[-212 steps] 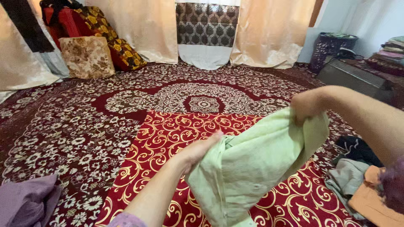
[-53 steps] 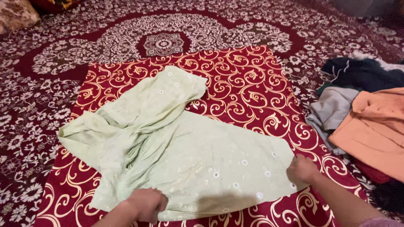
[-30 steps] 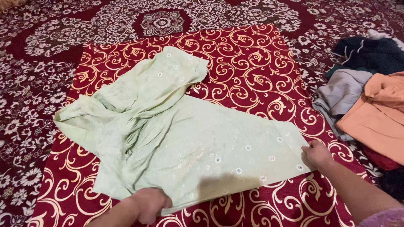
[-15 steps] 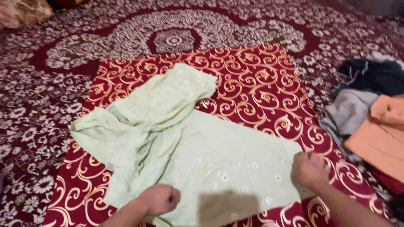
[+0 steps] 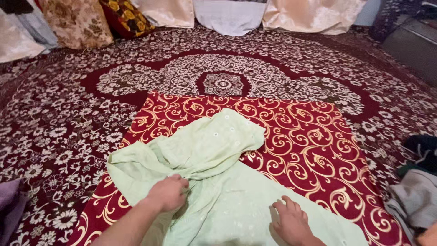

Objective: The person folds a light green shirt and a pair of orange pants on a carpeted floor, placing them into a stack of folded items.

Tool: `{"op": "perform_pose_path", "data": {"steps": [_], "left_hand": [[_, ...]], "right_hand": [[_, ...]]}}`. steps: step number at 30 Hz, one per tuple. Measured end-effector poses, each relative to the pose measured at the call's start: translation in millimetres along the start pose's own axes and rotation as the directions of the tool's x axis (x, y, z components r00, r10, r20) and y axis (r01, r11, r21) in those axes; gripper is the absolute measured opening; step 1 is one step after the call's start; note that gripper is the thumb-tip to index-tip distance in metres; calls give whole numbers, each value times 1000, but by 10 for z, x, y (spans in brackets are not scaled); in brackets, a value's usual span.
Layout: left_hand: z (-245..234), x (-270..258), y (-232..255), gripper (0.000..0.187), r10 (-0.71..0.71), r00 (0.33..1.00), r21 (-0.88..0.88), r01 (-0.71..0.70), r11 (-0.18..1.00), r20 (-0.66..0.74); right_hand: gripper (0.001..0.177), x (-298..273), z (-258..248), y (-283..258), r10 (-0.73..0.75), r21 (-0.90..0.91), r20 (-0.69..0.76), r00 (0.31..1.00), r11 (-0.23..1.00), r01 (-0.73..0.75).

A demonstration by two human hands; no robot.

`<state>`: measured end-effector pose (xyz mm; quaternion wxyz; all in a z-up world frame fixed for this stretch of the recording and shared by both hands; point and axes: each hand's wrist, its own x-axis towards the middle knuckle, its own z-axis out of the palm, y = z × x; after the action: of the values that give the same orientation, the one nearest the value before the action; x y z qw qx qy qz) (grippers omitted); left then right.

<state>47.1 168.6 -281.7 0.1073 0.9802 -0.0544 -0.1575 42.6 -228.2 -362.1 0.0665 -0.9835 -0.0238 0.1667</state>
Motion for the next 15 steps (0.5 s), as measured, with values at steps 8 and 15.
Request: {"op": "perform_pose_path", "data": {"steps": [8, 15], "left_hand": [[99, 449, -190, 32, 25, 981, -9, -28, 1000, -191], [493, 564, -201, 61, 129, 910, 43, -122, 992, -394]], "right_hand": [[67, 627, -105, -379, -68, -81, 70, 995, 994, 74], [68, 1331, -100, -773, -173, -102, -121, 978, 982, 161]]}}
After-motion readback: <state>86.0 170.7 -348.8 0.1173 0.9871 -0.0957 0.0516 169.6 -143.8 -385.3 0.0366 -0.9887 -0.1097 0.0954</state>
